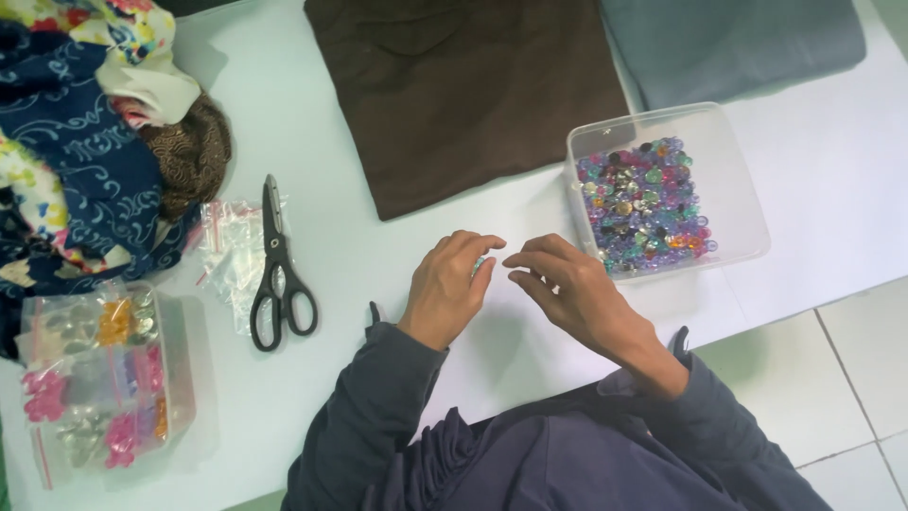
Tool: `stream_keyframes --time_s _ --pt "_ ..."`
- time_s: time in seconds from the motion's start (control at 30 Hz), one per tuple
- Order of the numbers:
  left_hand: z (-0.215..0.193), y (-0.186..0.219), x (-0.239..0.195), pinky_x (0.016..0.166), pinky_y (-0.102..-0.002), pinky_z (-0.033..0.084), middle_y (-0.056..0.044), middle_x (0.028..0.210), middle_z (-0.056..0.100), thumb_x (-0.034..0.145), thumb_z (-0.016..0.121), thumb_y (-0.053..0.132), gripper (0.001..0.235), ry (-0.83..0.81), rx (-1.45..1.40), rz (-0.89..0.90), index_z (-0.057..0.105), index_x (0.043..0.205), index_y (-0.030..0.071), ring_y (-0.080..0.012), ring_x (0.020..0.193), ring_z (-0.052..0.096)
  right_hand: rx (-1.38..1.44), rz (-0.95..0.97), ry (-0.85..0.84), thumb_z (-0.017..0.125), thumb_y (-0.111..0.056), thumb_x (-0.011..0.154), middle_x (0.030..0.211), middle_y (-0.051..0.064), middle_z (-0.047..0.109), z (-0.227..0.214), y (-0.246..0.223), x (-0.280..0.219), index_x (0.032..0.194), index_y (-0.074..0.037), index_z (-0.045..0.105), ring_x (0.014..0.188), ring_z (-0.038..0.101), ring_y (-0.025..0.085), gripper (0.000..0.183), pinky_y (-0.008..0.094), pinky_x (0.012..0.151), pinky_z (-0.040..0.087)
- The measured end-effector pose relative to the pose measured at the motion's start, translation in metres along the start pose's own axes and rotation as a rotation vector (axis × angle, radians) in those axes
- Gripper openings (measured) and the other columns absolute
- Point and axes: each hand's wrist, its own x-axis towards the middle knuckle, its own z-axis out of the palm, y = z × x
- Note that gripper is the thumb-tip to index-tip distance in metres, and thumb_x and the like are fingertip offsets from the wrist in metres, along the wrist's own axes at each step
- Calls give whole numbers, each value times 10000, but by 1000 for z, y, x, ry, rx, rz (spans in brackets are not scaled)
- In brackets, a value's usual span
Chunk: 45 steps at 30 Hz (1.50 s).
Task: A person is picking up small colorful beads from a container and placing them into a small plastic zip-lock bag before sealing it.
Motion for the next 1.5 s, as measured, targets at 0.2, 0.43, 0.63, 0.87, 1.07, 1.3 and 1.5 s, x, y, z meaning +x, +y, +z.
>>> stream_keyframes --time_s 0.2,0.43,0.63,0.87,1.07,1.3,1.5 --pt "22 61 58 800 -405 566 -99 931 638 971 625 80 161 67 59 260 700 1113 60 -289 931 684 -155 4 146 771 14 880 1006 150 727 -74 30 -7 1038 -36 790 769 717 253 167 334 598 578" --pt "123 72 122 723 -375 551 -88 864 603 855 692 -1 113 18 220 326 726 948 54 -280 867 679 -380 308 119 730 12 964 1003 170 742 -117 97 -2 1089 -48 800 832 736 280 155 358 671 581" --pt "152 82 128 682 -402 519 -149 924 598 797 686 -45 61 -135 320 235 708 847 -17 -292 900 633 -577 531 -150 730 -23 923 1046 116 754 -110 123 2 1156 -124 797 873 756 229 262 309 704 629" --pt "151 81 134 680 -393 464 -131 954 567 830 677 20 104 -232 484 174 699 923 -22 -273 936 589 -598 544 -250 743 -6 891 1127 129 734 -108 116 12 1222 -104 767 923 749 231 347 310 717 632" --pt "152 78 135 688 -388 480 -125 928 556 824 679 7 48 -202 490 149 691 866 -14 -270 928 581 -608 531 -300 784 -74 873 1103 88 730 -107 125 13 1156 -143 794 872 729 195 292 302 692 606" --pt "136 83 128 702 -358 522 -144 955 564 816 695 -31 72 -154 405 155 711 882 -54 -289 965 591 -102 563 -132 742 -110 930 1127 174 738 -121 112 5 1117 -67 789 814 722 283 197 386 663 540" --pt "97 82 126 694 -339 543 -142 933 568 870 631 -50 137 -184 171 187 736 959 -50 -289 910 622 193 291 35 802 -64 851 936 220 761 -125 104 -2 1002 -3 805 714 673 264 163 368 624 499"
